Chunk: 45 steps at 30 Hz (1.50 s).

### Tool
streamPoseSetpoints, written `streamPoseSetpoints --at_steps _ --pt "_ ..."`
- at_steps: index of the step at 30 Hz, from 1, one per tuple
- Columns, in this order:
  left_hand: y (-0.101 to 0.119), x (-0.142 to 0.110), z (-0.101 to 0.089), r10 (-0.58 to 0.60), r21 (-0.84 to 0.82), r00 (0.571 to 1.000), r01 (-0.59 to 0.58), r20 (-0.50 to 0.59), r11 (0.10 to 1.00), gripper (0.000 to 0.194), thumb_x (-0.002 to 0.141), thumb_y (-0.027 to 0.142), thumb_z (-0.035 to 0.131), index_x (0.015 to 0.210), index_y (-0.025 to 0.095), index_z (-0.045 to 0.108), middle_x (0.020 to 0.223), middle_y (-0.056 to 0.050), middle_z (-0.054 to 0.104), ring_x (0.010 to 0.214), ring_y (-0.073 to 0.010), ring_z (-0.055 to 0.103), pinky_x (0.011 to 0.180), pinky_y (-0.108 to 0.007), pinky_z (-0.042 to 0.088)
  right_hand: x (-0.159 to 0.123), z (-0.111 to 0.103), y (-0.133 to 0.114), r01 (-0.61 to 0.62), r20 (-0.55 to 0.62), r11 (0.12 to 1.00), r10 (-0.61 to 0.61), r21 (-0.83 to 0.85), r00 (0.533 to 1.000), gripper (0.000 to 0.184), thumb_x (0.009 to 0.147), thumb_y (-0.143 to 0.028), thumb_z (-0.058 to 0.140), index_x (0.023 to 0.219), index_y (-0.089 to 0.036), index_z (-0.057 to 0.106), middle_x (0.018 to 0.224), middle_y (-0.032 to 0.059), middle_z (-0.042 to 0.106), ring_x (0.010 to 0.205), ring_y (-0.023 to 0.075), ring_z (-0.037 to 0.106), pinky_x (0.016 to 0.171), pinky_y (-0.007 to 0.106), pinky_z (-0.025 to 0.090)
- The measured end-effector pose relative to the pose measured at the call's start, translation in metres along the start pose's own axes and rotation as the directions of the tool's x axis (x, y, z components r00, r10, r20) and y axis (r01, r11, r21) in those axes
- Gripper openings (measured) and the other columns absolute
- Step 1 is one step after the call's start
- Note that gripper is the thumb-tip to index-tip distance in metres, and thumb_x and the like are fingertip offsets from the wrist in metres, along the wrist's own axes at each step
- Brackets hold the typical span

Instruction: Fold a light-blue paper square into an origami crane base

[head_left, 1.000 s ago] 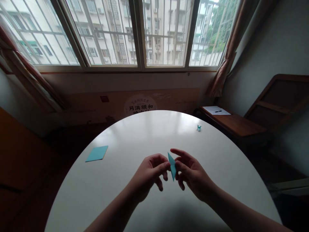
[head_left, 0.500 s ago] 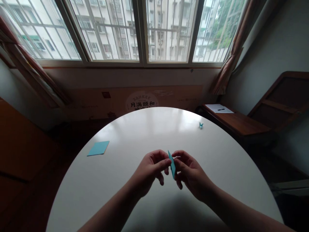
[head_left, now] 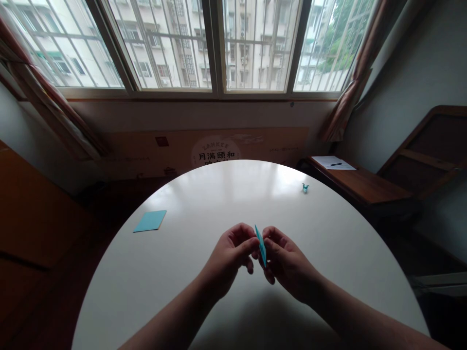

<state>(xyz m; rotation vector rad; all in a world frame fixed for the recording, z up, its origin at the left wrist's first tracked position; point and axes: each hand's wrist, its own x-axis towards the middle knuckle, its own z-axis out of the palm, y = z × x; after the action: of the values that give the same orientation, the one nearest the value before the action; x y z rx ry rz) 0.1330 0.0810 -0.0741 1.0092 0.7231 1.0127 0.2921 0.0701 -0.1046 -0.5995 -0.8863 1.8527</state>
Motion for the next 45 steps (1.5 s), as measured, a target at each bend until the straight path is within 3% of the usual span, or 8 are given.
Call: streamPoseSetpoints --at_steps 11,19,22,25,29,33,39,45 --pt "-0.002 0.001 -0.002 -0.013 -0.062 0.999 0.016 0.039 0.998 0.039 0.075 0.039 0.084 0.080 0.016 0.054 0.068 -0.002 0.057 0.054 -0.0104 0.050 0.043 -0.017 0.040 0.001 -0.003 -0.001 -0.006 0.011 1.000 0.006 -0.005 1.000 0.040 0.084 -0.045 0.077 0.094 -0.020 0.047 0.075 0.0002 0.058 0.054 0.0085 0.050 0.043 0.016 0.040" --pt "0.004 0.000 -0.002 -0.103 -0.079 0.995 0.104 0.017 0.991 0.034 0.068 0.026 0.084 0.080 0.017 0.054 0.073 -0.003 0.058 0.061 -0.0128 0.053 0.043 -0.016 0.040 0.002 -0.007 -0.005 0.105 0.006 0.969 -0.106 -0.222 0.994 0.033 0.088 -0.043 0.073 0.097 -0.019 0.052 0.081 0.0043 0.063 0.065 0.0149 0.059 0.046 0.020 0.045" --pt "0.003 0.000 -0.002 -0.042 -0.043 0.999 0.042 -0.010 0.998 0.032 0.069 0.026 0.082 0.080 0.017 0.053 0.074 -0.003 0.058 0.062 -0.0138 0.055 0.043 -0.017 0.042 0.003 -0.007 -0.005 0.162 0.000 0.944 -0.169 -0.288 0.986 0.031 0.087 -0.044 0.073 0.095 -0.018 0.055 0.081 0.0038 0.061 0.068 0.0161 0.060 0.045 0.021 0.048" --pt "0.003 0.000 -0.001 0.079 0.093 0.994 -0.073 -0.071 0.993 0.031 0.072 0.028 0.079 0.077 0.017 0.050 0.076 -0.003 0.060 0.060 -0.0138 0.055 0.042 -0.019 0.044 0.003 -0.006 -0.006 0.207 -0.017 0.907 -0.229 -0.366 0.973 0.032 0.086 -0.044 0.073 0.094 -0.017 0.059 0.082 0.0046 0.060 0.070 0.0165 0.060 0.045 0.022 0.050" --pt "0.005 -0.002 0.001 0.248 0.363 0.963 -0.195 -0.106 0.911 0.025 0.076 0.031 0.076 0.076 0.017 0.055 0.077 -0.005 0.061 0.064 -0.0159 0.056 0.043 -0.021 0.047 0.002 -0.006 -0.007 0.226 -0.032 0.879 -0.263 -0.420 0.964 0.030 0.087 -0.042 0.073 0.100 -0.018 0.062 0.088 0.0066 0.062 0.073 0.0176 0.060 0.045 0.023 0.051" --pt "0.004 -0.004 0.002 0.312 0.451 0.942 -0.227 -0.124 0.863 0.015 0.077 0.027 0.071 0.078 0.017 0.060 0.075 -0.004 0.061 0.063 -0.0167 0.057 0.043 -0.022 0.049 0.002 -0.008 -0.007 0.205 -0.088 0.882 -0.265 -0.423 0.960 0.027 0.084 -0.038 0.074 0.098 -0.017 0.065 0.088 0.0075 0.063 0.072 0.0178 0.060 0.045 0.023 0.051" --pt "0.005 -0.002 0.001 0.281 0.471 0.952 -0.193 -0.124 0.861 0.010 0.073 0.022 0.066 0.080 0.014 0.067 0.070 -0.005 0.064 0.059 -0.0180 0.060 0.042 -0.023 0.050 0.003 -0.010 -0.007 0.182 -0.128 0.907 -0.246 -0.379 0.961 0.025 0.083 -0.037 0.075 0.096 -0.017 0.067 0.090 0.0078 0.064 0.074 0.0190 0.061 0.046 0.024 0.051" --pt "0.008 -0.002 0.001 0.158 0.295 0.981 -0.119 -0.113 0.948 0.016 0.074 0.024 0.074 0.082 0.012 0.068 0.066 -0.005 0.064 0.058 -0.0156 0.060 0.043 -0.018 0.047 0.002 -0.008 -0.009 0.121 -0.134 0.952 -0.163 -0.281 0.977 0.025 0.084 -0.039 0.076 0.096 -0.019 0.066 0.088 0.0044 0.062 0.075 0.0169 0.060 0.048 0.022 0.049"
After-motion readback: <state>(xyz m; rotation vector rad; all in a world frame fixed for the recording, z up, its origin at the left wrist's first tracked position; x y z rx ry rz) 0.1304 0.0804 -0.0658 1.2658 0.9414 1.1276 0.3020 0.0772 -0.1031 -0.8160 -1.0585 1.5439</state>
